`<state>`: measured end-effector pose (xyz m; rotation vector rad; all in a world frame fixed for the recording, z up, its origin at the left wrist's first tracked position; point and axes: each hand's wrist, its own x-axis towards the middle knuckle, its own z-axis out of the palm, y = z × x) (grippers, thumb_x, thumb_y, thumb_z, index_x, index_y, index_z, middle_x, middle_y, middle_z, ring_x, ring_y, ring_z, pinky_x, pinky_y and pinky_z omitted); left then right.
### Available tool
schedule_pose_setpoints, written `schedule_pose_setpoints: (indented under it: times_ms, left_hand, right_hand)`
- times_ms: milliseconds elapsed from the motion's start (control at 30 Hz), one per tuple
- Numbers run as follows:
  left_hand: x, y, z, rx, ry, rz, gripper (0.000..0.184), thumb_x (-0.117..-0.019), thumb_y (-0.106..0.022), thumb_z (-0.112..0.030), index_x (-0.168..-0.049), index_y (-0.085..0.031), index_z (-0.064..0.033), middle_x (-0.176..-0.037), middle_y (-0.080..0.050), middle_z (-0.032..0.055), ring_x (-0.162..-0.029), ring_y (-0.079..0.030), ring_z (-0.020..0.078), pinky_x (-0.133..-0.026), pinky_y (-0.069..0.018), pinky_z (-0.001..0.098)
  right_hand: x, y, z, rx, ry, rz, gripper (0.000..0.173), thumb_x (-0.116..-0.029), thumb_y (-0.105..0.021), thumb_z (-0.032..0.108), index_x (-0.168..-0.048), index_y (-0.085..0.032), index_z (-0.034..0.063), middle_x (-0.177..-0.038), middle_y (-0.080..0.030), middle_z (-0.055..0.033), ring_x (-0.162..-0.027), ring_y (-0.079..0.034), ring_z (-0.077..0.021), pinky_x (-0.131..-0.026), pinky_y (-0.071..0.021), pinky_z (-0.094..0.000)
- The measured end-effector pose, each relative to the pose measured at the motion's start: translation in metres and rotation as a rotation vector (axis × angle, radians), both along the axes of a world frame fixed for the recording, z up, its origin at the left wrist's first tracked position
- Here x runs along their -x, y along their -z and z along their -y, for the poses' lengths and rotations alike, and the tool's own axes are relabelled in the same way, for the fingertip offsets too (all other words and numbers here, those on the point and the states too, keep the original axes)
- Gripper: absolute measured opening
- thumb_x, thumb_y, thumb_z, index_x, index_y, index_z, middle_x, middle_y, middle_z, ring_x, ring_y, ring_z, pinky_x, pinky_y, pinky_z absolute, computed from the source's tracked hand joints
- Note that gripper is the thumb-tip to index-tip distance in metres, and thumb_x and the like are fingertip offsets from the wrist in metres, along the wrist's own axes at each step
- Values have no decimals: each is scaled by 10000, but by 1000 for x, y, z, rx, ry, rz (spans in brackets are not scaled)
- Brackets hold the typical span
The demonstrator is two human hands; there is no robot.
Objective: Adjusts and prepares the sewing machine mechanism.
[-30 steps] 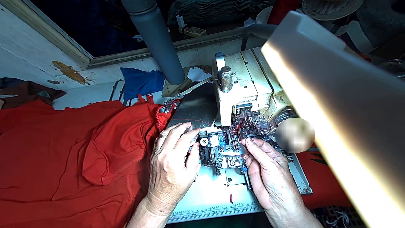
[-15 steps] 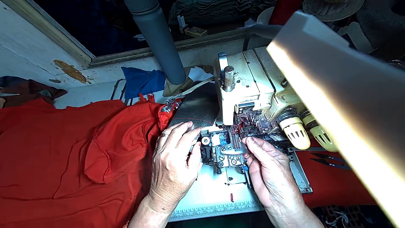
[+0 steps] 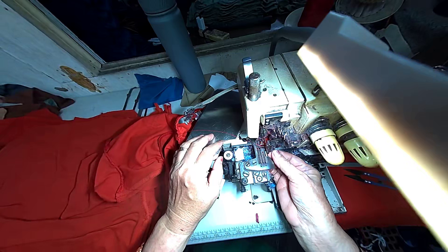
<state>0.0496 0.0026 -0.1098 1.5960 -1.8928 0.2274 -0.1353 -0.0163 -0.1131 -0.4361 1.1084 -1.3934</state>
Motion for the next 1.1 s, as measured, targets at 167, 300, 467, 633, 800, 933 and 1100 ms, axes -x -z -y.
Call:
schedule_pose_setpoints:
  times_ms: [167,300,467,633,800,933,1100]
  left_hand:
    - [1,0,0,7,-1,-3,317,-962,-530,-196,-1137,-773,-93,-1257,-707,105,-1230,-625,272,-1022,-481,410]
    - [0,4,1,-7,-11,-25,323,-977,-524,-214,-1157,-771,-108,-1275,-701,99,-1250,-617,270,-1027,-483,421]
    - [0,9,3,10,-34,3,337,-985,-506,-254,-1147,-769,-118,-1255,-704,91,-1219,-632,263,-1012,-494,433]
    - [6,0,2,75,-34,13,310,-922,-547,-220,-1068,-789,-93,-1191,-727,111,-1146,-668,295,-957,-519,452]
    - [5,-1,4,68,-14,0,289,-930,-554,-204,-1064,-785,-93,-1174,-731,103,-1147,-670,288,-954,-532,447]
    - [5,-1,3,56,-18,-8,302,-927,-550,-213,-1077,-786,-99,-1182,-729,108,-1156,-668,288,-961,-529,446]
    - [6,1,3,59,-31,4,305,-934,-540,-214,-1076,-787,-105,-1183,-731,101,-1145,-674,289,-950,-534,453]
  right_hand:
    - [-4,-6,1,-31,30,7,149,-948,-671,3,-822,-749,24,-774,-720,-57,-675,-667,-98,-653,-568,-217]
    - [-1,-8,0,-46,8,21,134,-980,-655,59,-898,-753,19,-842,-746,-56,-746,-704,-103,-724,-586,-226]
    - [0,-4,-1,4,-11,-30,103,-952,-653,-25,-900,-742,-11,-819,-721,-68,-709,-676,-111,-694,-581,-233]
    - [-2,-12,3,-71,6,-32,78,-963,-653,5,-911,-711,-1,-805,-699,-46,-676,-660,-103,-647,-569,-224]
    - [3,-14,-3,-64,-21,-40,96,-979,-644,33,-964,-729,-8,-885,-724,-65,-768,-684,-129,-718,-583,-258]
    - [17,-1,-16,172,-79,-362,200,-1015,-561,5,-1129,-719,-43,-1028,-757,-113,-890,-742,-156,-782,-617,-276]
    - [32,27,-15,574,22,-1022,240,-952,-632,109,-1132,-753,6,-1047,-771,-80,-892,-737,-55,-793,-604,-205]
